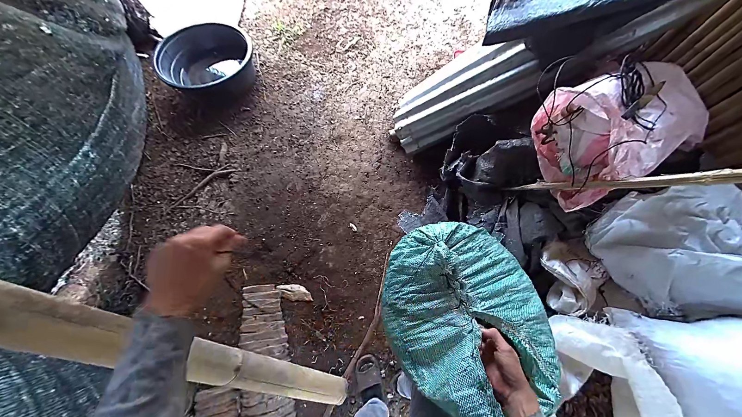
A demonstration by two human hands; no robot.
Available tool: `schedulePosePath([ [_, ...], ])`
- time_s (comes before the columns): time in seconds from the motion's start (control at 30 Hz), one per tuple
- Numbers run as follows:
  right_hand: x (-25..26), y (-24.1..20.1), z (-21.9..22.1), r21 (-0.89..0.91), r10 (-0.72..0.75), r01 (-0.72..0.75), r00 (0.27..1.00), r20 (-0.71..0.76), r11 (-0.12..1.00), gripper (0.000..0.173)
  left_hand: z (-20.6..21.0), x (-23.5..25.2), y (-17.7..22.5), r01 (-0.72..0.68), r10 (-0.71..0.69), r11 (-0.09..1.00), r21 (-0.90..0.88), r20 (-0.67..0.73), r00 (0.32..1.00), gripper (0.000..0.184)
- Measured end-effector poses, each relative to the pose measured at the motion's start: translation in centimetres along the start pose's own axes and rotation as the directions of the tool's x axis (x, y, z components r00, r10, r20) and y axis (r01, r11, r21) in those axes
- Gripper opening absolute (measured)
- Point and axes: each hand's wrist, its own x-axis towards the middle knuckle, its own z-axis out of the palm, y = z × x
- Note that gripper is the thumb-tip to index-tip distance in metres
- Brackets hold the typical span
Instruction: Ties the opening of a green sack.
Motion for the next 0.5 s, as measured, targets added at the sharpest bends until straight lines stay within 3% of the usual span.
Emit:
schedulePosePath([
  [0.07, 0.0, -0.1, -0.4, -0.076, -0.065, 0.067, 0.998, 0.017, 0.995, 0.03, -3.9, 1.2, -0.7, 0.01, 0.001, 0.997, 0.078, -0.144, 0.99, 0.031],
  [0.13, -0.8, -0.5, -0.8, -0.194, -0.12, 0.121, 0.993, 0.021, 0.973, 0.031, -11.2, 3.0, 3.5, 0.36, -0.359, 0.933, 0.013, -0.039, 0.932, 0.036],
  [0.2, -2.2, -1.8, -2.2, -0.278, -0.185, 0.192, 0.981, 0.053, 0.941, 0.027, -13.9, 3.9, 1.5, 0.505, -0.505, 0.863, -0.026, -0.006, 0.863, 0.039],
  [0.27, -4.0, -4.3, -3.8, -0.394, -0.254, 0.282, 0.96, 0.121, 0.875, 0.025, -14.5, 3.6, -4.5, 0.396, -0.406, 0.914, 0.093, 0.15, 0.901, 0.057],
  [0.33, -6.8, -7.9, -5.1, -0.532, -0.283, 0.359, 0.933, 0.221, 0.767, 0.022, -14.7, 4.3, -5.2, 0.261, -0.324, 0.944, 0.203, 0.421, 0.847, 0.08],
  [0.37, -8.3, -10.0, -5.5, -0.617, -0.29, 0.388, 0.922, 0.257, 0.685, 0.018, -13.9, 4.4, -2.9, 0.201, -0.27, 0.961, 0.193, 0.472, 0.839, 0.082],
  [0.4, -9.7, -12.1, -5.6, -0.72, -0.289, 0.417, 0.908, 0.304, 0.555, 0.015, -12.4, 4.0, 0.1, 0.099, -0.139, 0.988, 0.116, 0.425, 0.894, 0.077],
  [0.43, -10.8, -13.8, -5.2, -0.814, -0.287, 0.456, 0.884, 0.369, 0.359, 0.012, -10.0, 3.8, 2.8, -0.065, 0.073, 0.997, -0.037, 0.274, 0.959, 0.068],
  [0.5, -11.1, -15.2, -3.3, -0.852, -0.362, 0.522, 0.788, 0.499, -0.038, 0.014, -6.7, 4.4, 13.5, -0.174, 0.233, 0.941, -0.292, 0.18, 0.956, 0.046],
])
